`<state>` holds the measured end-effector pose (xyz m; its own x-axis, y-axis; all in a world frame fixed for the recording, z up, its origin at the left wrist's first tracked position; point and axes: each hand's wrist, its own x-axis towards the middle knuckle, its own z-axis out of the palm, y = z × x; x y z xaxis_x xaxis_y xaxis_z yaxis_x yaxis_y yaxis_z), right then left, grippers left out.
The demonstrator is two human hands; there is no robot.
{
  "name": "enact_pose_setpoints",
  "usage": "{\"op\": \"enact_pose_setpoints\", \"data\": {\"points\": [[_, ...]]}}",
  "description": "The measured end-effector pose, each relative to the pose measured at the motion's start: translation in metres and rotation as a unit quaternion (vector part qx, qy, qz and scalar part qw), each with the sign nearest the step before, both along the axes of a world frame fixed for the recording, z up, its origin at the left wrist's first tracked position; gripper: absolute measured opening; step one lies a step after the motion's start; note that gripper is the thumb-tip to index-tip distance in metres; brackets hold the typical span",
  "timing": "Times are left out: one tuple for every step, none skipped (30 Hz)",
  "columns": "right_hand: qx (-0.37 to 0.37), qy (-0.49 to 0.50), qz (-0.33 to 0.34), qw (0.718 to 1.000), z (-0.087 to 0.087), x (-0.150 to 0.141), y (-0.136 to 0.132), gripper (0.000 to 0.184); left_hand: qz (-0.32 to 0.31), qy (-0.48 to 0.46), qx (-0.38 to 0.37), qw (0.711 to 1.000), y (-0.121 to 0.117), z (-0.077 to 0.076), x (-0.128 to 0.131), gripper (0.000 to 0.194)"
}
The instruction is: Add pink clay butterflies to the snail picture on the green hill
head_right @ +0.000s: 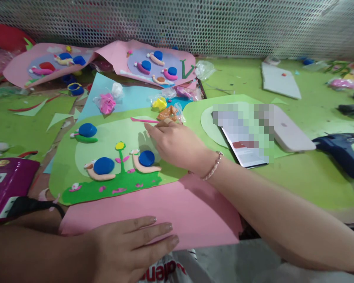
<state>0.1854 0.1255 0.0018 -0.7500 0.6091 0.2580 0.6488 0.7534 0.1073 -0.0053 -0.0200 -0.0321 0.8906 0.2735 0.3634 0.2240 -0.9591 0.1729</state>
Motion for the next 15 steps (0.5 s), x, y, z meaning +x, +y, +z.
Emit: {"op": "enact_pose_setpoints", "data": {"points": [[0.002, -0.002, 0.002, 1.000, 0.0000, -0.0001, 0.0000, 0.043, -0.001, 0.002, 0.001, 1.000, 0.0002, 0.0002, 0.0000, 0.035], [0.000, -0.007, 0.003, 1.000, 0.0001, -0.0003, 0.0001, 0.043, -0.002, 0.004, 0.002, 1.000, 0.0005, 0.0004, -0.0001, 0.035], [-0.006, -0.014, 0.003, 1.000, 0.0002, -0.0006, 0.0001, 0.044, -0.004, 0.006, 0.003, 1.000, 0.0006, 0.0005, -0.0002, 0.035], [-0.016, -0.022, 0.000, 1.000, 0.0005, -0.0010, 0.0001, 0.044, -0.006, 0.007, 0.002, 1.000, 0.0007, 0.0006, -0.0003, 0.036], [-0.027, -0.028, -0.006, 0.999, 0.0008, -0.0013, 0.0002, 0.044, -0.007, 0.008, 0.001, 1.000, 0.0006, 0.0005, -0.0005, 0.036], [-0.039, -0.033, -0.013, 0.999, 0.0011, -0.0017, 0.0001, 0.045, -0.007, 0.008, -0.001, 1.000, 0.0005, 0.0004, -0.0006, 0.036], [-0.052, -0.038, -0.019, 0.998, 0.0013, -0.0020, 0.0001, 0.045, -0.006, 0.007, -0.003, 1.000, 0.0003, 0.0002, -0.0006, 0.035], [-0.063, -0.041, -0.023, 0.997, 0.0016, -0.0022, 0.0000, 0.046, -0.006, 0.007, -0.005, 1.000, 0.0001, 0.0000, -0.0006, 0.035], [-0.072, -0.043, -0.026, 0.996, 0.0018, -0.0022, -0.0002, 0.046, -0.005, 0.006, -0.006, 1.000, -0.0001, -0.0003, -0.0005, 0.034], [-0.076, -0.043, -0.026, 0.996, 0.0019, -0.0022, -0.0004, 0.046, -0.006, 0.004, -0.006, 1.000, -0.0003, -0.0005, -0.0004, 0.034], [-0.076, -0.042, -0.024, 0.996, 0.0022, -0.0021, -0.0006, 0.046, -0.006, 0.003, -0.005, 1.000, -0.0005, -0.0007, -0.0001, 0.034], [-0.073, -0.039, -0.024, 0.996, 0.0025, -0.0020, -0.0009, 0.046, -0.006, 0.002, -0.005, 1.000, -0.0007, -0.0009, 0.0002, 0.034], [-0.068, -0.036, -0.026, 0.997, 0.0029, -0.0018, -0.0012, 0.045, -0.005, 0.001, -0.005, 1.000, -0.0008, -0.0009, 0.0004, 0.034], [-0.063, -0.034, -0.030, 0.997, 0.0034, -0.0016, -0.0016, 0.044, -0.002, -0.001, -0.005, 1.000, -0.0008, -0.0007, 0.0007, 0.034], [-0.060, -0.035, -0.034, 0.997, 0.0039, -0.0014, -0.0019, 0.042, 0.002, -0.002, -0.005, 1.000, -0.0007, -0.0004, 0.0009, 0.034]]}}
